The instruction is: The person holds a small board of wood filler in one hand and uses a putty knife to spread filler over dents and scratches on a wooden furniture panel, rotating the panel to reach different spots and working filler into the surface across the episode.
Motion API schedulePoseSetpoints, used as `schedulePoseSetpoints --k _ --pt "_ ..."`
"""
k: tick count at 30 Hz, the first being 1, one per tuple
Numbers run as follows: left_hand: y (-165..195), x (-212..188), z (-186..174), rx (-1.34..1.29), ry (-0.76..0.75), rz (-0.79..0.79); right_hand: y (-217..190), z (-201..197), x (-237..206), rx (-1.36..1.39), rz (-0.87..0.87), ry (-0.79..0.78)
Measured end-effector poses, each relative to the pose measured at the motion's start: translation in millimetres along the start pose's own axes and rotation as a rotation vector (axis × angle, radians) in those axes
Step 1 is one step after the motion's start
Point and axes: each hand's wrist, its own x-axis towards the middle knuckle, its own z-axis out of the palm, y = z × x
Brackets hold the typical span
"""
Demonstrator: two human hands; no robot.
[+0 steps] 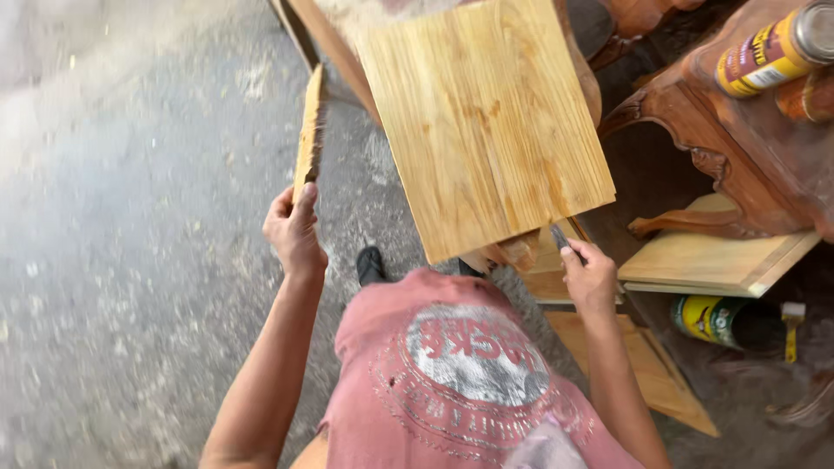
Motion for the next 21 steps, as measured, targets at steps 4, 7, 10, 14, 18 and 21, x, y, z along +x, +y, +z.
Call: schedulePoseSetpoints --k 4,7,10,14,18,21 --pt "48.4 97.3 46.3 0.622 -0.127 0.367 -16.5 33.2 -59.8 0.062 -0.056 0.127" --pt "63.5 156.9 93.0 0.686 -0.218 0.467 -21.3 45.6 -107.6 0.029 -0.08 0.176" --pt "68.5 199.6 130.2 0.939 -0.229 0.805 -18.9 43.5 -152.1 0.046 -0.013 0.272" --pt "61.8 203.4 148.9 1.157 -0.316 0.568 -7.5 29.0 -192.2 0.069 0.116 0.424" --pt "28.4 116.3 140.7 1.324 -0.536 0.981 10.8 19.8 -204.9 0.156 0.136 0.528" --pt "0.2 -12.0 99.2 0.915 -1.067 0.873 21.5 19.3 -195.5 0.16 0.181 0.502"
